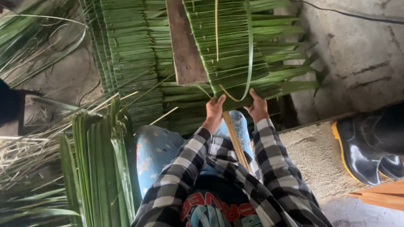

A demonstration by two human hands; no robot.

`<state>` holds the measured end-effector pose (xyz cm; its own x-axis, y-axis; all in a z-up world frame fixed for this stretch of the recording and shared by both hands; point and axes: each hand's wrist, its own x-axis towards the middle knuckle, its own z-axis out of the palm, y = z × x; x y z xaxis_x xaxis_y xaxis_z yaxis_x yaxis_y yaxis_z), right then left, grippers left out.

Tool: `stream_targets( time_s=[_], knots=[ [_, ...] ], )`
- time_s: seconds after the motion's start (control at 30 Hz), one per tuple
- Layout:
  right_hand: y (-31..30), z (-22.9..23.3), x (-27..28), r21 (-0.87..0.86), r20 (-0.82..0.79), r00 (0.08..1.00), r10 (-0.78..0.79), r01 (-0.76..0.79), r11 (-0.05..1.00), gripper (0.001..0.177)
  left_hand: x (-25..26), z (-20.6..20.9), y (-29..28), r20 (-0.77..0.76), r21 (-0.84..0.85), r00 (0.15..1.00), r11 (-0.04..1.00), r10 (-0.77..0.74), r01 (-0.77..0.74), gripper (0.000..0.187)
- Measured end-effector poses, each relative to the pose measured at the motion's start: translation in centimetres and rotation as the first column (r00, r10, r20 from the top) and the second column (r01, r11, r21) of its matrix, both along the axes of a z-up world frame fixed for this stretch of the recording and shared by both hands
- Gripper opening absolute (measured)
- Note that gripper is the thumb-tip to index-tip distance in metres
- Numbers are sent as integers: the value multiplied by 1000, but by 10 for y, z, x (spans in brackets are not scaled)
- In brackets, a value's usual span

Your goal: Weaving palm leaves onto a wooden frame to create thatched roofing panels

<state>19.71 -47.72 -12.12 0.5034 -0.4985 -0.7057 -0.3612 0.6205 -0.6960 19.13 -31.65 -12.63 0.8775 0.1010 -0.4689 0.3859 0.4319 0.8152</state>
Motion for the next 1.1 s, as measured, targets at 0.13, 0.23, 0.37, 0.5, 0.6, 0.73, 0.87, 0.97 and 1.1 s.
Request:
stream_targets(
  time_s=[0.13, 0.23, 0.37, 0.5, 0.6, 0.73, 0.87, 0.97, 1.1],
  knots=[
    [-13, -64, -17, 63, 83, 980, -182, 177, 982, 55, -1, -20, 4, 105, 243, 989, 967, -103, 75, 33],
    [11, -37, -37, 66, 99, 955, -281, 275, 959, 59, -3, -18, 5, 134, 295, 982, 952, -131, 87, 33],
    [28, -19, -49, 50, 100, 911, -401, 398, 916, 72, -3, -17, 6, 107, 387, 977, 913, -182, 128, 35],
    [17, -66, -47, 105, 141, 856, -498, 487, 867, 80, 7, -24, 9, 94, 396, 976, 907, -197, 145, 34],
    [1, -105, -40, 127, 163, 834, -528, 513, 849, 85, 11, -33, 4, 68, 402, 983, 906, -170, 129, 35],
    [3, -93, -33, 157, 193, 839, -509, 486, 860, 87, 20, -75, -3, 11, 423, 987, 895, -163, 144, 38],
    [3, -95, -25, 141, 196, 834, -516, 497, 856, 81, 36, -72, -4, -73, 471, 985, 865, -158, 174, 37],
    [12, -75, -23, 113, 191, 830, -523, 511, 852, 79, 45, -74, -6, -136, 489, 975, 844, -176, 220, 40],
    [9, -82, -21, 119, 205, 815, -542, 529, 840, 79, 42, -61, -3, -150, 470, 973, 853, -177, 228, 47]
  ],
)
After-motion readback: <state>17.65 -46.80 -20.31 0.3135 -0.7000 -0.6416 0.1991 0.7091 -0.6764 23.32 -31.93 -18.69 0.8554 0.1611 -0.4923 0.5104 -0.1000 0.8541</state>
